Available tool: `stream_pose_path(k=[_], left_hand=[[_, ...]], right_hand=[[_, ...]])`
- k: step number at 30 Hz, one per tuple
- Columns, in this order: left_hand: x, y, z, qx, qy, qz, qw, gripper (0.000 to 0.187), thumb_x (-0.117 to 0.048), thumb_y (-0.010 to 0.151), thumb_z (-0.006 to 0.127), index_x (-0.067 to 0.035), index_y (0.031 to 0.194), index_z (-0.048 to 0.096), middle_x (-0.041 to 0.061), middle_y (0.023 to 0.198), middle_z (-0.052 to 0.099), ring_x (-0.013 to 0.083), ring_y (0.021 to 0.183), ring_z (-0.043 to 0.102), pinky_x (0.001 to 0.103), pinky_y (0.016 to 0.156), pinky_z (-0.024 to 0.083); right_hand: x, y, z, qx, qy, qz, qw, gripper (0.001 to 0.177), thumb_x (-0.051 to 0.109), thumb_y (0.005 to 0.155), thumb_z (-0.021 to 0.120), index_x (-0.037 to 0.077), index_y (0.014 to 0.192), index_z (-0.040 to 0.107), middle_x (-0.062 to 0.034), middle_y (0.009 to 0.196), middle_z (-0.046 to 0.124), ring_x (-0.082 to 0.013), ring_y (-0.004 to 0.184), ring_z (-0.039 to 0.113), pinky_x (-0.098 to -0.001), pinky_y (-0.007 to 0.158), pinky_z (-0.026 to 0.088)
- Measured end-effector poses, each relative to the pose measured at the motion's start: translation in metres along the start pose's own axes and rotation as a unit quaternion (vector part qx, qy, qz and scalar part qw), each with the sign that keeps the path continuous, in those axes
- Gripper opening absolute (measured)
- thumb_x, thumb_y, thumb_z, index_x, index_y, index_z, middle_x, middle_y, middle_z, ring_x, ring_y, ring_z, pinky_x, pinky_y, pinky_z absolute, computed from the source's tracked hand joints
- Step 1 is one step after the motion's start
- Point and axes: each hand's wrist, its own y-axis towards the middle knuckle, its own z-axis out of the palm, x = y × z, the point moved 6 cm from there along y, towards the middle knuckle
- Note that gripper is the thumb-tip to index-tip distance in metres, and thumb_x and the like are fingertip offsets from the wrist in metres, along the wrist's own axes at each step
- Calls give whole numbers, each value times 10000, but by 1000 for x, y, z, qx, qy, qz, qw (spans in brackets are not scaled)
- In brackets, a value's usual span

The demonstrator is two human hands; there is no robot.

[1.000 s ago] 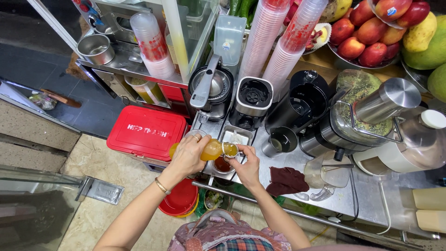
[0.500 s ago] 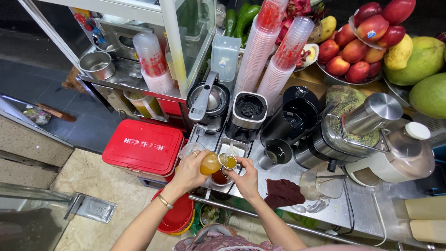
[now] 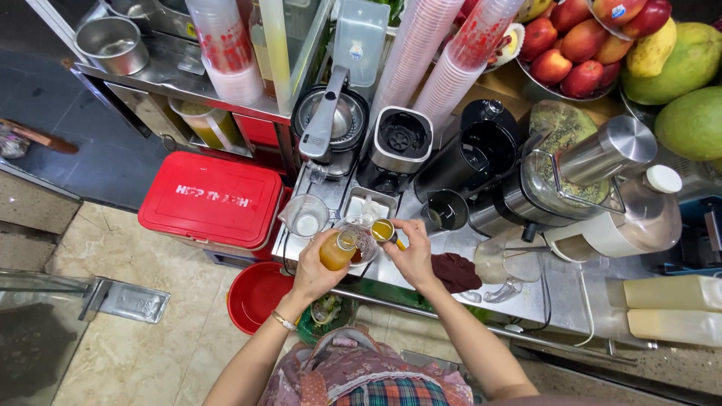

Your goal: Preparing and packaging multiple flavored beverages from a refrigerator and service counter.

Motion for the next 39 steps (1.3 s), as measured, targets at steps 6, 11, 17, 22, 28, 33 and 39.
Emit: stream_pose_path(k=[6, 11, 17, 22, 28, 33, 39], left_hand=[[14, -17, -17, -35, 2, -12, 999, 550, -84, 724, 830, -34, 1227, 616, 151, 1125, 701, 314, 1035, 722, 373, 907, 561], [28, -26, -30, -62, 9, -38, 997, 570, -78, 706, 830, -33, 1231, 615, 148, 1126, 705, 304, 1033, 727, 367, 902, 566], [38, -31, -38, -78, 10, -48, 996, 601, -78, 692, 837, -30, 1245, 607, 144, 1115, 715, 288, 1020, 727, 366, 907, 566], [32, -29, -41, -79, 18, -49, 995, 595, -65, 689, 838, -33, 1239, 613, 149, 1097, 718, 280, 1007, 726, 364, 900, 566], [30, -28, -48, -85, 11, -62, 994, 596, -68, 684, 838, -42, 1235, 612, 135, 1084, 724, 266, 997, 733, 365, 886, 570], [19, -26, -55, -82, 19, -81, 993, 590, -63, 675, 834, -47, 1224, 618, 131, 1082, 725, 269, 990, 738, 366, 874, 572], [19, -23, -58, -84, 27, -90, 992, 588, -58, 666, 832, -52, 1214, 616, 131, 1094, 721, 282, 1003, 734, 370, 872, 567]], right_hand=[[5, 11, 2, 47, -207, -189, 959, 401, 95, 733, 811, 114, 1120, 707, -39, 1035, 705, -288, 1057, 572, -415, 910, 413], [5, 17, 27, 151, -329, -286, 887, 424, 127, 722, 759, 113, 1140, 689, -79, 1038, 656, -314, 1063, 554, -496, 948, 398], [43, 10, 53, 214, -441, -449, 747, 208, 153, 855, 626, 107, 1054, 663, -88, 1098, 619, -276, 1160, 556, -580, 1127, 356], [56, -6, 65, 214, -428, -514, 712, 187, 173, 848, 614, 116, 1024, 647, -85, 1137, 613, -281, 1218, 546, -589, 1145, 338], [26, 47, 54, 235, -293, -329, 866, 320, 166, 758, 745, 114, 1060, 656, -69, 1041, 664, -292, 1117, 549, -554, 1005, 389], [-26, 112, 66, 134, -108, -129, 977, 423, 204, 783, 834, 81, 1113, 600, -116, 1012, 657, -313, 989, 582, -449, 853, 487], [-112, 125, 121, 145, -141, 4, 979, 465, 155, 734, 830, 56, 1126, 601, -177, 951, 650, -327, 935, 602, -440, 835, 499]])
